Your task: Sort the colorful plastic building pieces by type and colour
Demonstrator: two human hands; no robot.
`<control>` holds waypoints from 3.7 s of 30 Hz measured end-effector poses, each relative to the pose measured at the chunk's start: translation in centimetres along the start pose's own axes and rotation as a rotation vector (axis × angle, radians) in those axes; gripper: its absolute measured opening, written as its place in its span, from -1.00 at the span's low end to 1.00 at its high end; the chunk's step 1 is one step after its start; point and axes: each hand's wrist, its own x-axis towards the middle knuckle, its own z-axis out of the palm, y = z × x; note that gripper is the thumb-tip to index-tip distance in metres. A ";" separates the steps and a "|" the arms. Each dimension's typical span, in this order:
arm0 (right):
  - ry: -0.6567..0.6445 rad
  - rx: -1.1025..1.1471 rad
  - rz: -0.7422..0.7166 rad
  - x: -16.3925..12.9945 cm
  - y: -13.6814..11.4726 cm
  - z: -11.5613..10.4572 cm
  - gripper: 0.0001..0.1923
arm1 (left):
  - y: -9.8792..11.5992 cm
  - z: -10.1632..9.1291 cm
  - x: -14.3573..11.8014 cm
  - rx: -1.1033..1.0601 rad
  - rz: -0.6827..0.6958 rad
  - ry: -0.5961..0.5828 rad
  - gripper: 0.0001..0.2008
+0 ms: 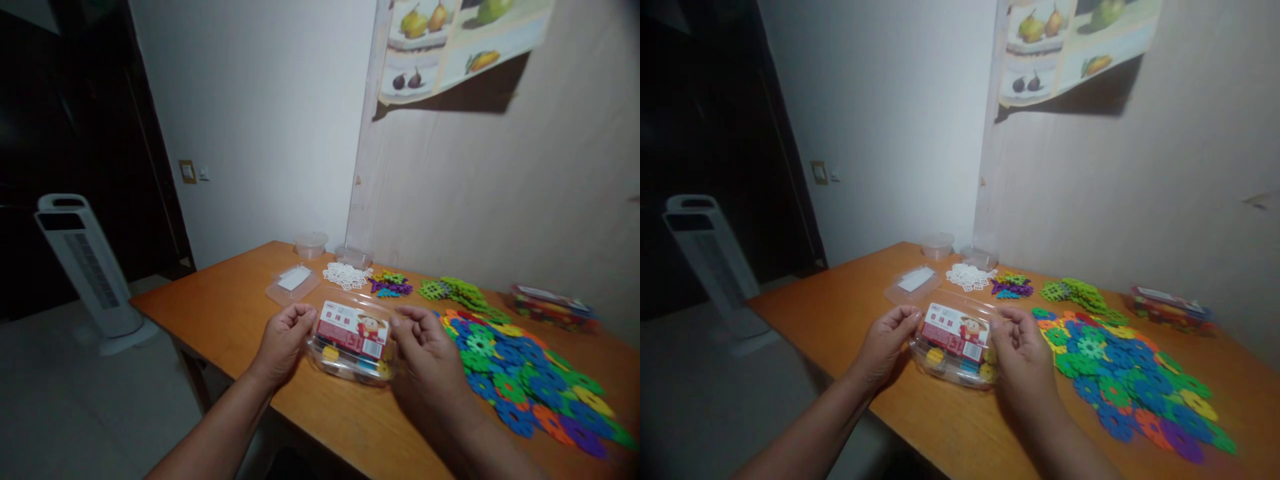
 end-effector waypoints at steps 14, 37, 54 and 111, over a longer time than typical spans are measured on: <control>-0.389 -0.929 -0.600 -0.3 -1.1 -1.8 -0.13 | 0.2 -0.6 0.5 -0.144 -0.121 -0.001 -0.63; -0.432 -0.931 -0.511 -0.2 -1.8 -1.9 -0.18 | -0.5 -1.2 1.0 -0.159 -0.050 0.061 -0.52; -0.383 -0.728 -0.355 3.5 0.5 -4.8 -0.30 | -1.6 -1.2 1.7 0.020 -0.040 0.169 -0.47; -0.691 -0.615 0.004 3.1 2.5 -5.8 -0.19 | -1.4 0.4 1.0 -0.067 -0.183 -0.039 -0.64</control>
